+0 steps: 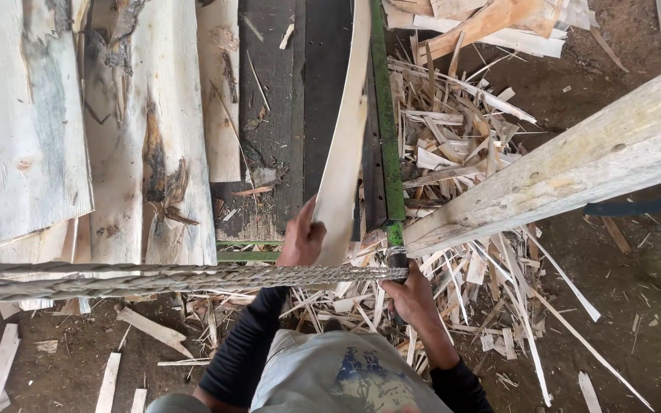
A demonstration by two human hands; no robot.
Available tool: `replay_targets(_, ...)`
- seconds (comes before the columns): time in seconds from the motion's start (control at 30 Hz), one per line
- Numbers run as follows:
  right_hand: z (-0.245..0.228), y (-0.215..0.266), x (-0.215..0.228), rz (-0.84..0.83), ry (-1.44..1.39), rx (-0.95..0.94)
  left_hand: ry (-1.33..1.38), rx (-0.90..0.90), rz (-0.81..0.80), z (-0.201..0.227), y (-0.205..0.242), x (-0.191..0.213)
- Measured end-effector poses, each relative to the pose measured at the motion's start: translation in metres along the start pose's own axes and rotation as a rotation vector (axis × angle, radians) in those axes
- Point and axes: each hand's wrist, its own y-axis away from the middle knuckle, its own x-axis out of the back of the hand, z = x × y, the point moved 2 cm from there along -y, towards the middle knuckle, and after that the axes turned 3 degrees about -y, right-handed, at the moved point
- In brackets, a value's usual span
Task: The recorder uses a large manual blade to strip bark and thin slices from wooden planks in a woodworking shop.
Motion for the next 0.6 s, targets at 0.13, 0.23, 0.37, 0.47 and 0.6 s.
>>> replay_targets(0.13,0.003,-0.001,-0.001,0.009,0.015,0.007,0.177,-0.062,0.2,0.049,0.059,0.006)
replay_targets(0.23,0.0,-0.001,0.001,0.014,0.013,-0.015,0.495,0.241,0.255,0.042,0.107,-0.008)
replay_targets(0.37,0.004,-0.003,0.0,0.011,0.031,-0.024,1.085,0.702,0.142,-0.073,0.181,-0.093)
replay_targets(0.47,-0.019,0.014,0.003,0.032,-0.028,-0.033,0.94,0.751,0.066,-0.004,0.15,-0.049)
replay_targets(0.6,-0.022,0.017,0.009,0.015,-0.059,-0.014,0.723,0.589,0.007,-0.034,0.154,-0.086)
